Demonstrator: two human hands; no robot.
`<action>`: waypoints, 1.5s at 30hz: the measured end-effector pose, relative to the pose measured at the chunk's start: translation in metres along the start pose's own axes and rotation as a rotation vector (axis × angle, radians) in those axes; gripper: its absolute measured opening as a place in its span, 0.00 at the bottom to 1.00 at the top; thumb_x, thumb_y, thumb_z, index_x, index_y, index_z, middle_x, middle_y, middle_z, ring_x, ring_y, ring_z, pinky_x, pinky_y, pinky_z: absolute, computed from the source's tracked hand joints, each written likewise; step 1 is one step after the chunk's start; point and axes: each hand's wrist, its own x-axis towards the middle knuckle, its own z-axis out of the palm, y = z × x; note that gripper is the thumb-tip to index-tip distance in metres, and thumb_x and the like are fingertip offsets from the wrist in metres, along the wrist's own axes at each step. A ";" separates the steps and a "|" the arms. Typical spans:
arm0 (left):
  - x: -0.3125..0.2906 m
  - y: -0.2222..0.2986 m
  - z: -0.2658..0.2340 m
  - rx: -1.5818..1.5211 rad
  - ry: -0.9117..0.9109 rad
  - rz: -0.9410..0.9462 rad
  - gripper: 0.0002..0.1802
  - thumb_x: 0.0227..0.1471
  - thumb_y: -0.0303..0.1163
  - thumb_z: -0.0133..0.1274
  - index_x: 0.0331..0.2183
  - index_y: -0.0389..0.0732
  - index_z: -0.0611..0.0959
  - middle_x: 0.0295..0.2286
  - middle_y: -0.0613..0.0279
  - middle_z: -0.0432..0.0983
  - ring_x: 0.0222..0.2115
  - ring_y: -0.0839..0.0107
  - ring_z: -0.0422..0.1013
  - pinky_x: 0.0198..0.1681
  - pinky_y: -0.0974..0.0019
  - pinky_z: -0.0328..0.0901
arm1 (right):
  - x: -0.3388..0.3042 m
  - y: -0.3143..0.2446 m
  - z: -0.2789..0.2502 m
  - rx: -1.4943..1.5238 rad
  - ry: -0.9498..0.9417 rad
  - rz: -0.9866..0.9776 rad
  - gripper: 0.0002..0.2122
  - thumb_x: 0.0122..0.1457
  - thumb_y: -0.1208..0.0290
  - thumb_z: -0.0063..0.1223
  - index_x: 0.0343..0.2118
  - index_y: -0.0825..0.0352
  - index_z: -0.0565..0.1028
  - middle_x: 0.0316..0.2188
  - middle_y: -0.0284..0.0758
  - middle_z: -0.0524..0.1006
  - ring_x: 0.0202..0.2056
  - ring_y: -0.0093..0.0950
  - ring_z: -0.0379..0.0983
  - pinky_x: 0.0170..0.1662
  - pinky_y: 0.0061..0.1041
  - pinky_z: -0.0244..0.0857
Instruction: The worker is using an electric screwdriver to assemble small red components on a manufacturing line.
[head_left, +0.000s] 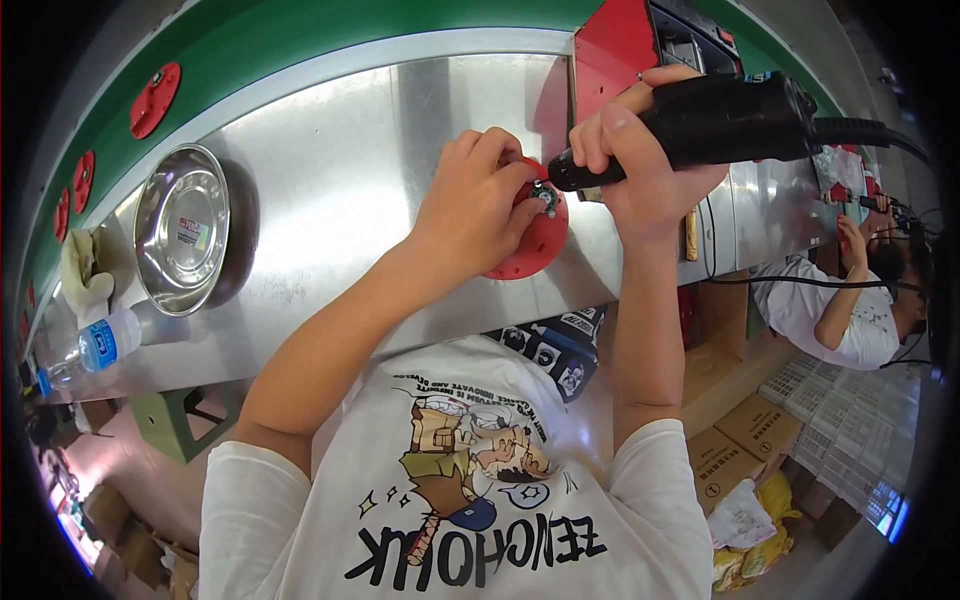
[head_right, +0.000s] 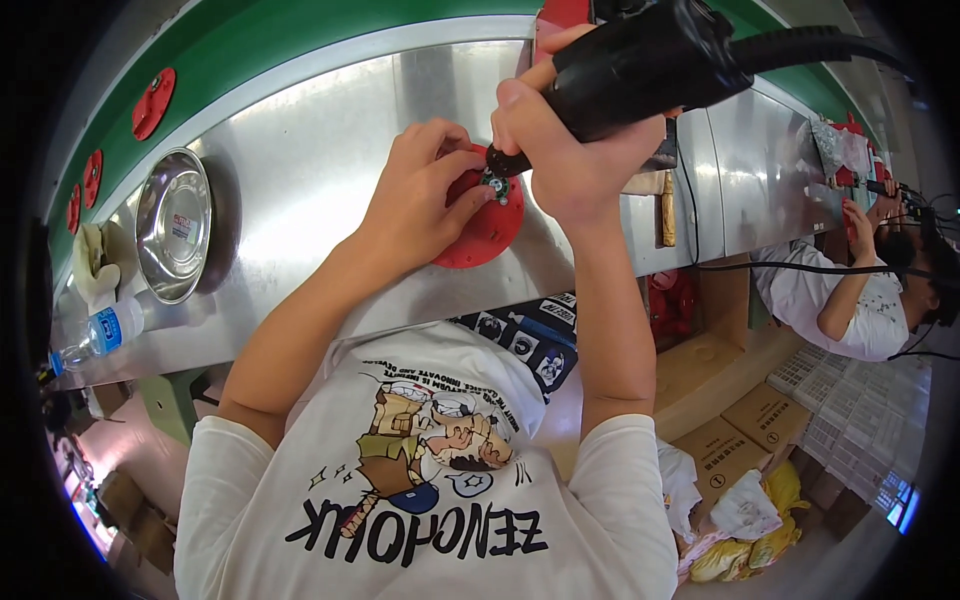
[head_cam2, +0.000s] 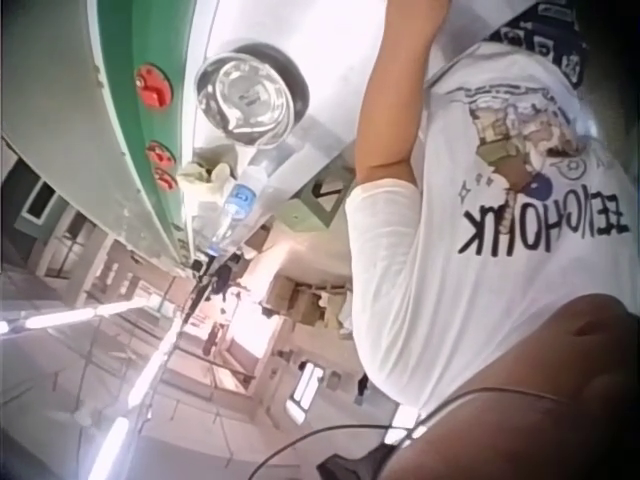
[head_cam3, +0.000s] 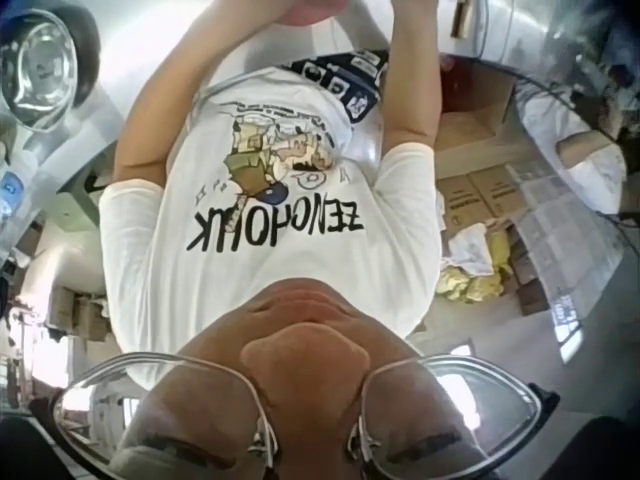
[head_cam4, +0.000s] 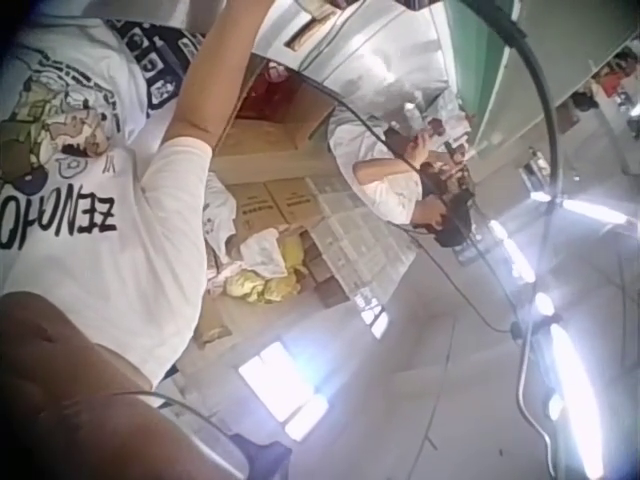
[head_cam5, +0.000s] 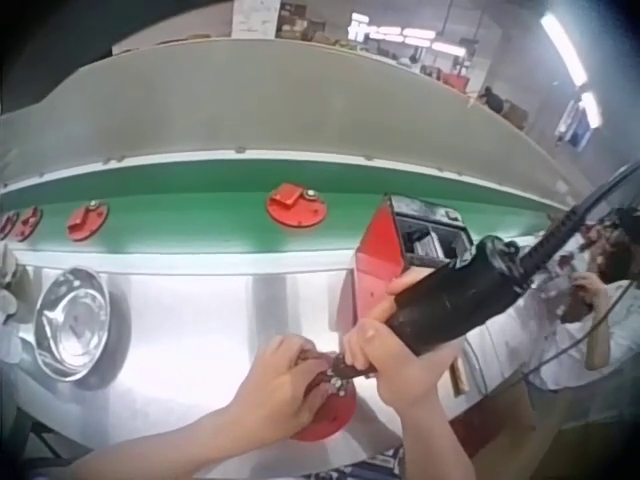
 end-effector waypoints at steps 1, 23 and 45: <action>0.000 -0.001 0.000 -0.002 0.004 0.006 0.12 0.40 0.29 0.63 0.32 0.38 0.82 0.36 0.58 0.69 0.40 0.59 0.65 0.45 0.58 0.60 | -0.001 0.001 -0.001 -0.061 -0.040 0.003 0.15 0.52 0.87 0.46 0.44 0.72 0.64 0.20 0.35 0.70 0.16 0.24 0.65 0.22 0.30 0.64; 0.006 0.011 -0.010 0.313 -0.082 0.101 0.24 0.41 0.38 0.63 0.41 0.39 0.81 0.42 0.51 0.69 0.42 0.51 0.65 0.47 0.54 0.60 | 0.000 -0.001 -0.001 -0.102 -0.131 0.054 0.15 0.48 0.88 0.57 0.39 0.72 0.69 0.18 0.31 0.72 0.16 0.18 0.67 0.20 0.20 0.62; 0.030 0.213 0.131 -0.431 -0.040 0.504 0.31 0.41 0.41 0.63 0.46 0.37 0.74 0.48 0.40 0.64 0.50 0.47 0.63 0.53 0.55 0.60 | -0.214 -0.263 -0.133 -0.439 0.558 -0.695 0.10 0.56 0.79 0.48 0.41 0.64 0.68 0.19 0.28 0.59 0.21 0.21 0.56 0.28 0.25 0.54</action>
